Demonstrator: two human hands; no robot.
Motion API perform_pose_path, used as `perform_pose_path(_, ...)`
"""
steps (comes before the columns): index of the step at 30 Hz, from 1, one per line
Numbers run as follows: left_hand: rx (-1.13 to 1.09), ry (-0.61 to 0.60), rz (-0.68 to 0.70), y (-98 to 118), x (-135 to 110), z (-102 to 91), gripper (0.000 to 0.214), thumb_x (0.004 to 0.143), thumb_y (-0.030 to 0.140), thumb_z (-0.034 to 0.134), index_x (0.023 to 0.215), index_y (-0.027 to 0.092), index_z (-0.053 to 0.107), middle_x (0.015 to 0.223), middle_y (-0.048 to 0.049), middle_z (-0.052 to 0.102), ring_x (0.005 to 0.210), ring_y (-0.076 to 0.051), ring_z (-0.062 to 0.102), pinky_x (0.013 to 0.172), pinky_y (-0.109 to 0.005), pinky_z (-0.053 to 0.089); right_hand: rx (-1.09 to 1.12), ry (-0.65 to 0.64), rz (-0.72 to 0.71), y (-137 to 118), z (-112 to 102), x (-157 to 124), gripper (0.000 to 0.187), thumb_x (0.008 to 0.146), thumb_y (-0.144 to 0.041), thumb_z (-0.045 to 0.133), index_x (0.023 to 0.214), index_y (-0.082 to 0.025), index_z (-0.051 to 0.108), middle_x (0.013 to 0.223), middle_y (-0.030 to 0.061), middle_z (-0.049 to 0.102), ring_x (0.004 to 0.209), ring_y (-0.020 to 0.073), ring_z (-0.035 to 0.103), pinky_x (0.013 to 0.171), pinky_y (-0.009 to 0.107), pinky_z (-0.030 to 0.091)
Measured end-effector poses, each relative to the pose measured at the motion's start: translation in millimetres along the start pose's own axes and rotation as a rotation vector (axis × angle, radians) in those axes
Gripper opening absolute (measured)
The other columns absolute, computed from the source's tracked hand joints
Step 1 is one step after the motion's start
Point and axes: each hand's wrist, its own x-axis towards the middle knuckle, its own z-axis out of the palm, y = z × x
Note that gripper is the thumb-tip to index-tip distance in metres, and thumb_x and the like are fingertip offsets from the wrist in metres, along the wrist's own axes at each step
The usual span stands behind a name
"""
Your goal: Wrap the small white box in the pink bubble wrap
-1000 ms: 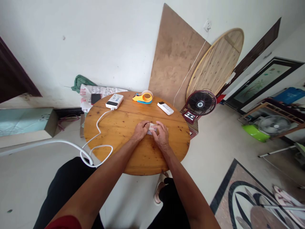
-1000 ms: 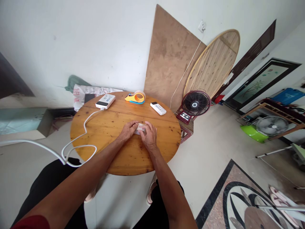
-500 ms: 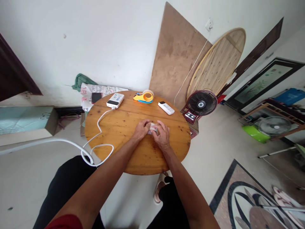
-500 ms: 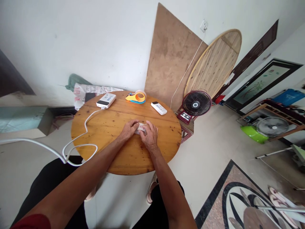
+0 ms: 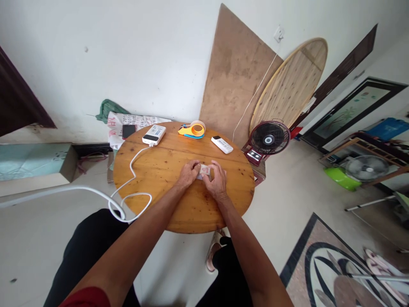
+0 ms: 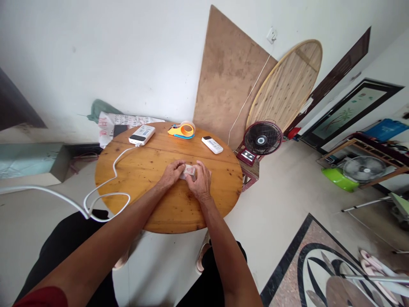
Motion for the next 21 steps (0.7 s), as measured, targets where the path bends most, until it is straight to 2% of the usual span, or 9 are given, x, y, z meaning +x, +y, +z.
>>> perform_pose_path(5,-0.126,0.052,-0.052,-8,4,1.7,0.032,0.079,0.032,0.051,0.1,0.015,0.068,0.085,-0.0046,0.071,0.083,-0.019,0.064,0.079,-0.032,0.053,0.008,-0.002,-0.018,-2,-3,-1,0.029,0.085,-0.034,0.057,0.11,-0.02,0.057,0.131,0.0125,0.055,0.123,0.0244,0.05,0.1,0.038,0.035)
perform_pose_path(11,-0.29,0.098,-0.168,-20,12,5.5,0.035,0.077,0.03,0.05,0.107,0.016,0.062,0.096,-0.007,0.071,0.081,-0.017,0.065,0.076,-0.03,0.054,-0.008,-0.002,-0.038,-2,-3,0,0.027,0.083,-0.032,0.058,0.107,-0.02,0.059,0.131,0.0117,0.055,0.122,0.025,0.05,0.1,0.038,0.035)
perform_pose_path(16,-0.338,0.12,-0.215,-16,12,4.0,0.033,0.075,0.025,0.048,0.105,0.016,0.059,0.099,-0.0088,0.071,0.082,-0.018,0.067,0.076,-0.031,0.054,-0.017,0.014,-0.052,-1,-1,-1,0.025,0.084,-0.033,0.058,0.105,-0.021,0.064,0.132,0.0108,0.055,0.116,0.0246,0.054,0.099,0.039,0.035)
perform_pose_path(21,-0.326,0.112,-0.225,-9,10,1.6,0.033,0.075,0.024,0.048,0.105,0.016,0.058,0.098,-0.0081,0.071,0.082,-0.017,0.067,0.075,-0.03,0.054,-0.082,-0.027,-0.077,-3,1,-2,0.021,0.084,-0.031,0.058,0.101,-0.022,0.065,0.133,0.0097,0.056,0.113,0.0257,0.054,0.097,0.041,0.036)
